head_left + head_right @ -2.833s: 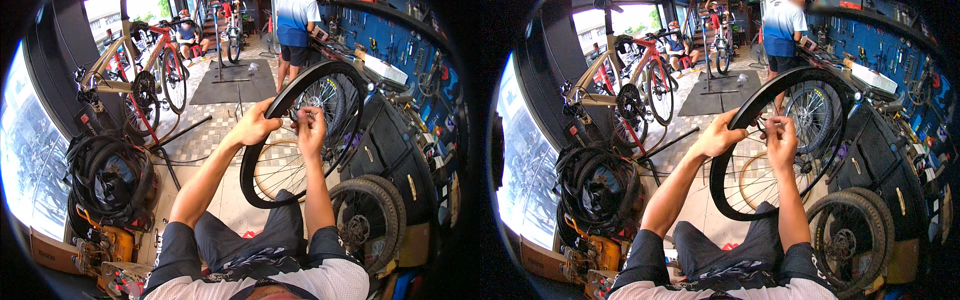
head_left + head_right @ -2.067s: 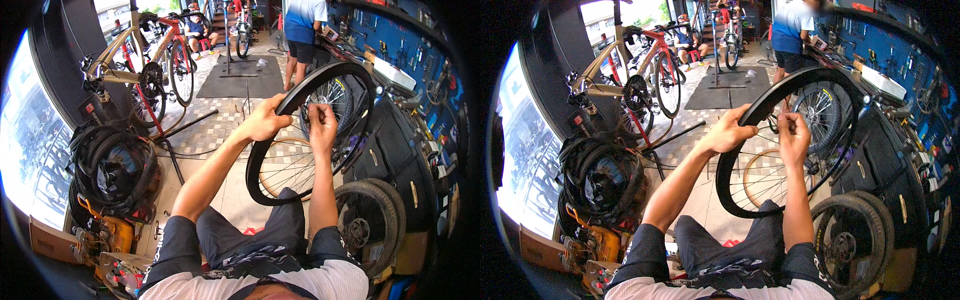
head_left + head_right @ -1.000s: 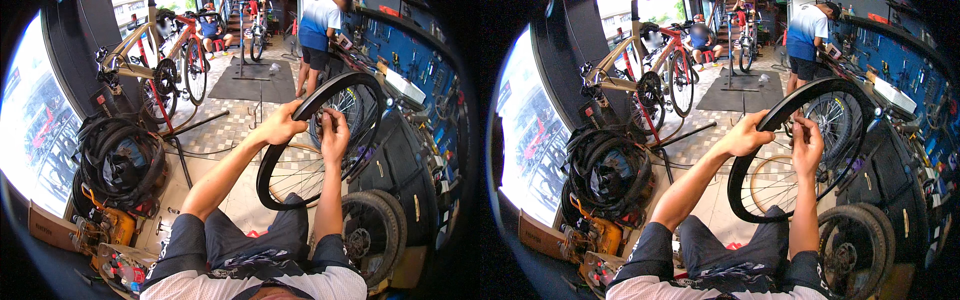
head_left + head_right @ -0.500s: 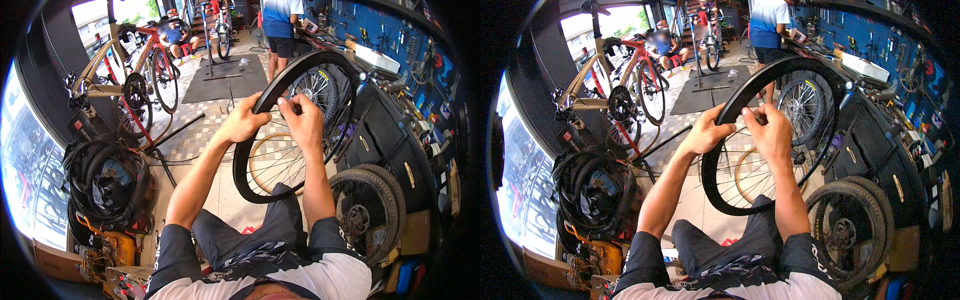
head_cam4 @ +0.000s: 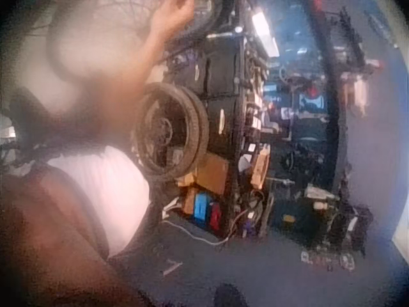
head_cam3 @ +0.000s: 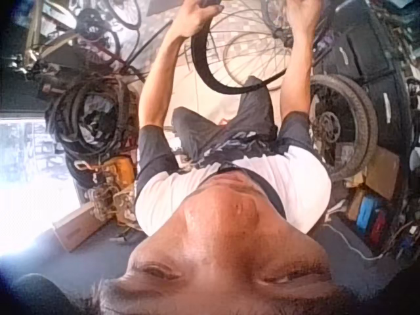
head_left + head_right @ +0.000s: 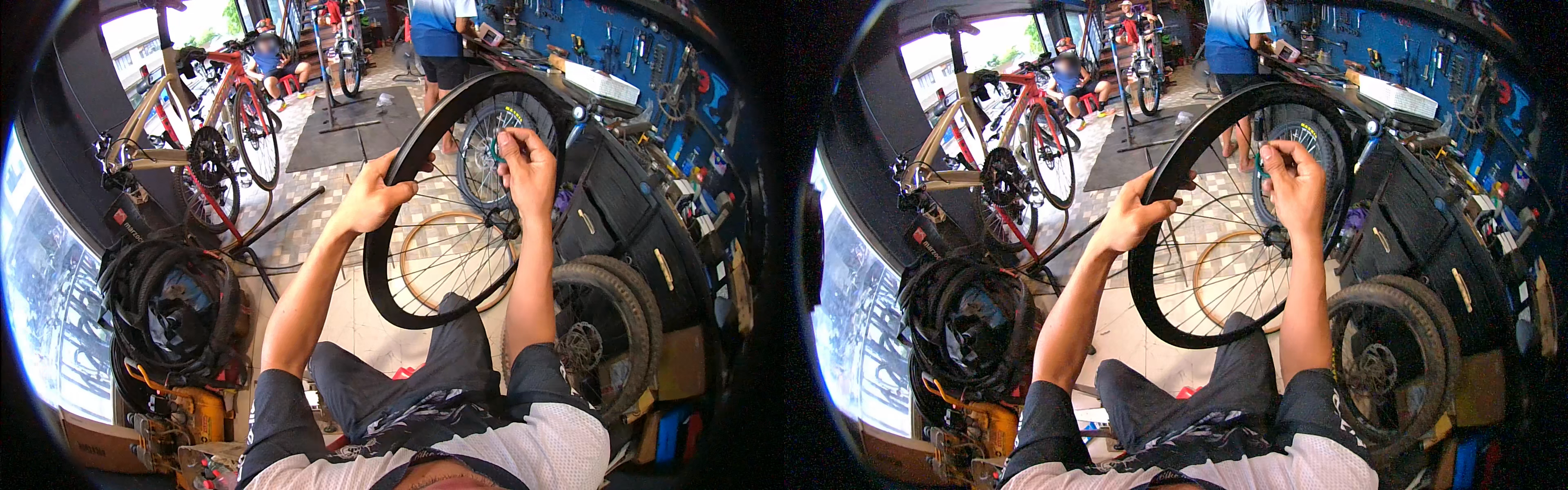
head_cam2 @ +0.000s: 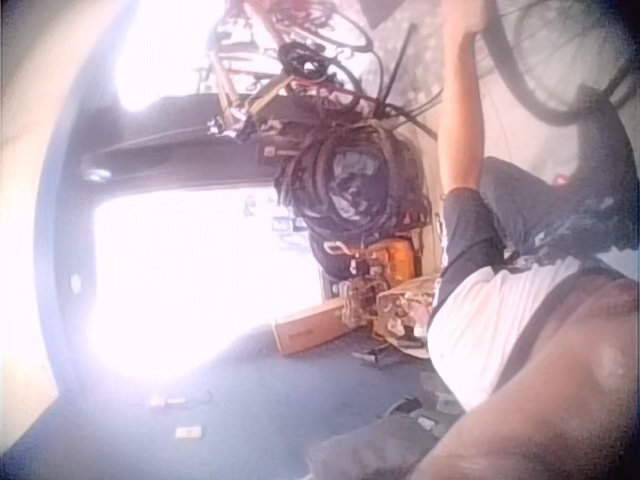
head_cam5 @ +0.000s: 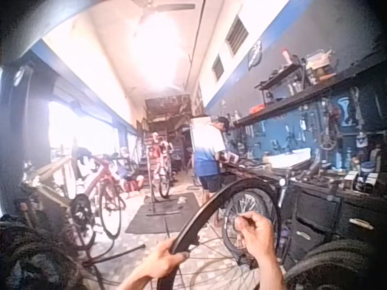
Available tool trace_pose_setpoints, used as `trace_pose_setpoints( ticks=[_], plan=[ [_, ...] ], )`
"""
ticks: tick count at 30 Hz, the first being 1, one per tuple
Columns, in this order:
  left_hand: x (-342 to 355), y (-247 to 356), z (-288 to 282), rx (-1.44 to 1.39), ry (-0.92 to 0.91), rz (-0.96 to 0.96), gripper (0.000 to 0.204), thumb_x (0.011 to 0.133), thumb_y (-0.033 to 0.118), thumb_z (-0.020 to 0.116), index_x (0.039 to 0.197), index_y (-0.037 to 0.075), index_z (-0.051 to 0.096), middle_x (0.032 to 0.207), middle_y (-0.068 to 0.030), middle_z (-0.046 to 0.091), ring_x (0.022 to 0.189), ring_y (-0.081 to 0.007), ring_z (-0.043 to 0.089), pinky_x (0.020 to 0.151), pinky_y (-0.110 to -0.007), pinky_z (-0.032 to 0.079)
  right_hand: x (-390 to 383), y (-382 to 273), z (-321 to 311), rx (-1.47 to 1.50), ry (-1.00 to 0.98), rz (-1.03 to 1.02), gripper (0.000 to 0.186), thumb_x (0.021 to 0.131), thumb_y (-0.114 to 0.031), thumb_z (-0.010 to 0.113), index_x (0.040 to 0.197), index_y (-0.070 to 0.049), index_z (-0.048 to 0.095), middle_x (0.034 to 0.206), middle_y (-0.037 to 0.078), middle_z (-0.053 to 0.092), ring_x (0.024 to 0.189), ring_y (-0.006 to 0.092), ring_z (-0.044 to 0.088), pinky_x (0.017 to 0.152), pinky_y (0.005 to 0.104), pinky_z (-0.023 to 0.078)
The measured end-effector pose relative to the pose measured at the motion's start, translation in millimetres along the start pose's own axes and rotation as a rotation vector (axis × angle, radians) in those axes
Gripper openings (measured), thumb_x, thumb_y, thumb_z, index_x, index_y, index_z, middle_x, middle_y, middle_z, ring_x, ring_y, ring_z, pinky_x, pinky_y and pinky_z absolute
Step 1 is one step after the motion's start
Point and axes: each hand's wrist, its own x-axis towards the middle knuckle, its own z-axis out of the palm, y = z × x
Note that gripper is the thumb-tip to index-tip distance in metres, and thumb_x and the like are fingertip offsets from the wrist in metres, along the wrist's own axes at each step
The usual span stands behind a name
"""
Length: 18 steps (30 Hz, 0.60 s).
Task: The person holds a bicycle wheel and repeatedly inserts and adjusts a small black valve core or tool into the valve stem. The person rotates the wheel and continues to manipulate the valve area with both hands.
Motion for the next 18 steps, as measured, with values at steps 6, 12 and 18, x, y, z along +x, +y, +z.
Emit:
trace_pose_setpoints(
  ticks=[6,12,18],
  plan=[
    [0,-3,4,-0.065,-0.018,0.019,0.050,0.088,0.004,0.062,0.138,-0.001,0.062,0.120,-0.0101,0.074,0.112,-0.0160,0.063,0.102,-0.033,0.046,33,21,-3,-0.133,-0.025,-0.220,0.024,0.101,-0.025,0.076,0.111,-0.003,0.076,0.081,-0.004,0.067,0.065,0.0028,0.056,0.053,0.0209,0.042],
    [-9,2,3,-0.077,-0.012,0.006,0.047,0.089,0.003,0.063,0.136,-0.001,0.062,0.116,-0.0083,0.074,0.107,-0.0145,0.063,0.100,-0.032,0.047,39,18,10,-0.065,-0.173,-0.159,0.021,0.104,-0.021,0.072,0.110,-0.001,0.077,0.088,-0.001,0.071,0.081,0.0040,0.062,0.067,0.0214,0.049],
    [-21,5,3,-0.086,0.022,-0.005,0.047,0.088,0.002,0.062,0.135,-0.001,0.063,0.110,-0.0052,0.072,0.105,-0.0120,0.062,0.096,-0.030,0.048,34,24,23,0.154,-0.175,-0.036,0.024,0.104,-0.027,0.071,0.113,-0.004,0.073,0.090,0.002,0.074,0.069,0.0102,0.067,0.057,0.0227,0.053]
  ],
)
